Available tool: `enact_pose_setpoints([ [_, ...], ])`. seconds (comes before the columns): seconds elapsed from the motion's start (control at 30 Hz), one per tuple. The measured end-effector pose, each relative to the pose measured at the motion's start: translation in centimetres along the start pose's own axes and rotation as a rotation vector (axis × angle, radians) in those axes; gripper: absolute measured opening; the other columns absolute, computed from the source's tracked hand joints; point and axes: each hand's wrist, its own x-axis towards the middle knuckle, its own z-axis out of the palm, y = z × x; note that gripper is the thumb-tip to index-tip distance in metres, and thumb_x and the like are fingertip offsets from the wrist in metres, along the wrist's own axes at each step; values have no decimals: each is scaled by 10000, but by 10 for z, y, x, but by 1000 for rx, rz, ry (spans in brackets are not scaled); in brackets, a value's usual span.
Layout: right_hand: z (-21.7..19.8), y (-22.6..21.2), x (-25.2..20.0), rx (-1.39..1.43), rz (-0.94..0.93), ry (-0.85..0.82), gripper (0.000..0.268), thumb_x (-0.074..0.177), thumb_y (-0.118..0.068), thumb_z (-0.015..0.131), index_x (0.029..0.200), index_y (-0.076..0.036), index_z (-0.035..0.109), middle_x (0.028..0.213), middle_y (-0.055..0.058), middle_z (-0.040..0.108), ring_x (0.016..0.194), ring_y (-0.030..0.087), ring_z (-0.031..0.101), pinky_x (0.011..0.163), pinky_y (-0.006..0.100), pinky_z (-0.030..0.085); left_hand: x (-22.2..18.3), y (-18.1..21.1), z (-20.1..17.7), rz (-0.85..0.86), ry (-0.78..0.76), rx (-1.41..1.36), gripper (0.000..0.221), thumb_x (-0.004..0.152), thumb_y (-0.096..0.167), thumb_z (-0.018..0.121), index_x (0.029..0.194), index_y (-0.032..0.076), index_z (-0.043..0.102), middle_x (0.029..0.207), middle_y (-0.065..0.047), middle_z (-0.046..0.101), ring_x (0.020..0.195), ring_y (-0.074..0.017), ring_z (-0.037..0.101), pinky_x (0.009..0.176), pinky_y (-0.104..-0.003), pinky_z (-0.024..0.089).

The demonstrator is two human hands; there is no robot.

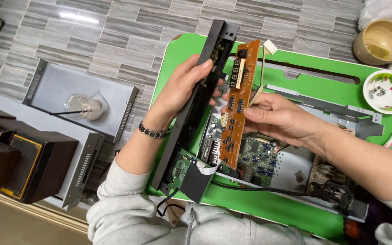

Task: Cleaning and reassembling the front panel of an electronic device

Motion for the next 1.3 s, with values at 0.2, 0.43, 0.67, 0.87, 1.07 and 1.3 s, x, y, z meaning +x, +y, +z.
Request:
enact_pose_setpoints([
  [0.2, -4, -1, 3, -48, -28, -56, 664, 822, -178, 673, 1450, -23, 523, 1467, 168, 632, 1336, 298, 626, 1099, 518, 534, -1, 3, 0, -6, -20, 12, 322, 921, 371, 632, 1048, 99, 513, 949, -194, 699, 661, -226, 700, 549, -299, 610],
  [0.43, -24, 1, -9, -163, -109, -139, 761, 773, -183, 761, 1445, 30, 475, 1463, 206, 611, 1357, 342, 608, 1194, 542, 434, -5, 11, 8, -63, 23, 19, 432, 863, 395, 649, 1088, 83, 454, 935, -193, 688, 678, -203, 688, 525, -311, 606],
  [0.67, -7, -6, -30, -1587, -1145, 131, 578, 836, -126, 898, 1328, 27, 635, 1324, 204, 677, 1161, 326, 692, 1055, 435, 559, -6, 12, 7, -56, -2, 22, 330, 878, 414, 635, 976, 130, 499, 921, -171, 708, 679, -200, 694, 529, -316, 619],
  [0.87, -7, -12, 5, -2027, -1574, 143, 216, 1057, -94, 697, 1273, -100, 703, 1296, 107, 671, 1134, 314, 584, 906, 474, 546, -4, 10, 7, -37, 19, 47, 387, 831, 464, 643, 942, 116, 514, 929, -193, 697, 666, -197, 691, 514, -299, 618],
  [1.07, -11, -10, 36, -2043, -1724, 269, 383, 1021, -296, 946, 1263, -145, 690, 1242, 58, 693, 1080, 269, 627, 901, 448, 525, -1, 1, 5, 79, -101, -165, 351, 900, 347, 673, 849, 121, 409, 747, -149, 578, 548, -199, 605, 448, -310, 528],
  [1.3, -8, -14, 52, -2065, -1735, 181, 229, 1051, -114, 699, 1279, -129, 723, 1271, 97, 676, 1091, 289, 625, 897, 482, 521, 5, -10, -6, 282, -30, 206, 356, 948, 450, 610, 792, 235, 374, 792, 116, 328, 753, -28, 307, 656, -238, 302],
])
